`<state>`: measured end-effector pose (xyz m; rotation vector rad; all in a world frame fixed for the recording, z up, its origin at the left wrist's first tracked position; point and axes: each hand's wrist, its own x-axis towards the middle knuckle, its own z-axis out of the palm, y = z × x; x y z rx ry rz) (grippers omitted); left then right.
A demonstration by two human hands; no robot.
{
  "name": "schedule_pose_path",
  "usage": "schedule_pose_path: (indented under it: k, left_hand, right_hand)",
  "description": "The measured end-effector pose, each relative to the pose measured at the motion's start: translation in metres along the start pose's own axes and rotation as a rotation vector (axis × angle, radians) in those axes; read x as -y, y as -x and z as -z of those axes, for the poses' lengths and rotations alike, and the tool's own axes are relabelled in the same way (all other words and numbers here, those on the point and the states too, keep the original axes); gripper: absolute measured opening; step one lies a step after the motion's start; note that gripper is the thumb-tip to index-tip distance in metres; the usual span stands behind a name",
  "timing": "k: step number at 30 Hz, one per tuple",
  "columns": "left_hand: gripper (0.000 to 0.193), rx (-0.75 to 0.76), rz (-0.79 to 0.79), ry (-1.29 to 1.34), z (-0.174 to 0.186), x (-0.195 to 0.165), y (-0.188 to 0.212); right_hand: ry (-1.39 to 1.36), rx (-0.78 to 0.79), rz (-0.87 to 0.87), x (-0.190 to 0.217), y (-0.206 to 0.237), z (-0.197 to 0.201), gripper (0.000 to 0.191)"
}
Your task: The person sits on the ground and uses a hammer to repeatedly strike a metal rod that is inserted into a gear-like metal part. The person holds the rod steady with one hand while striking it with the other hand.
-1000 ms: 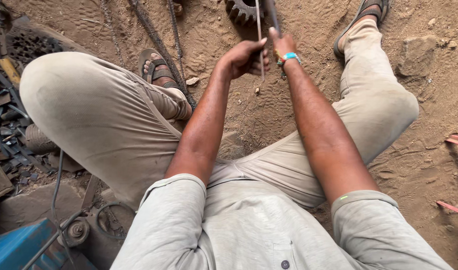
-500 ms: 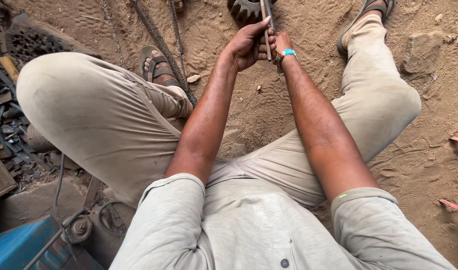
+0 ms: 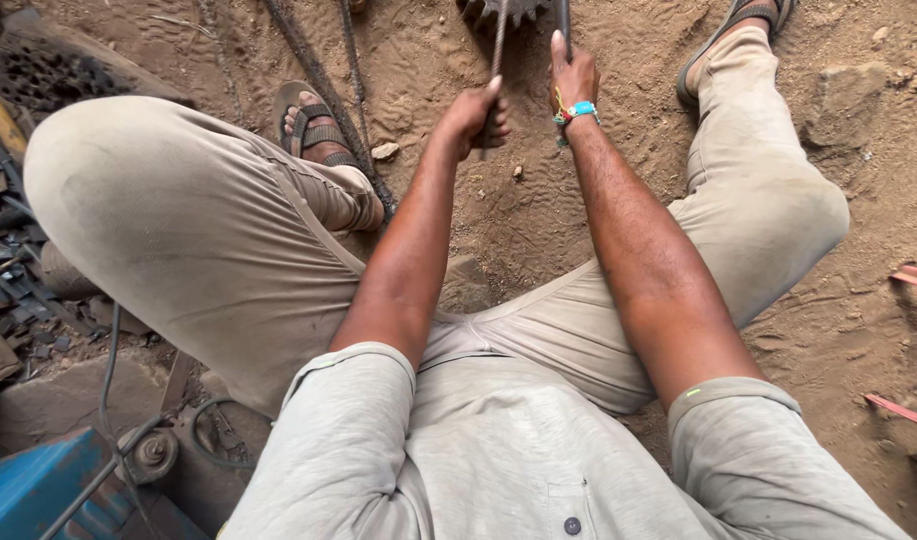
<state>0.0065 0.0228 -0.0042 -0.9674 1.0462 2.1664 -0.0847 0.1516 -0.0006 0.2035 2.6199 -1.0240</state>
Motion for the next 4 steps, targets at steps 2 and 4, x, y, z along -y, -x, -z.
schedule_pose_path:
  k: [2, 4]
  left_hand:
    - [0.041, -0.102, -0.039, -0.028, 0.004, 0.007, -0.008]
    - [0.039, -0.163, -0.078, -0.039, 0.007, 0.014, -0.016]
  right_hand:
    - [-0.062, -0.101, 0.136, 0.004, -0.004, 0.001, 0.059]
    - [-0.083, -0.152, 0.2, -0.013, 0.0, 0.022, 0.058]
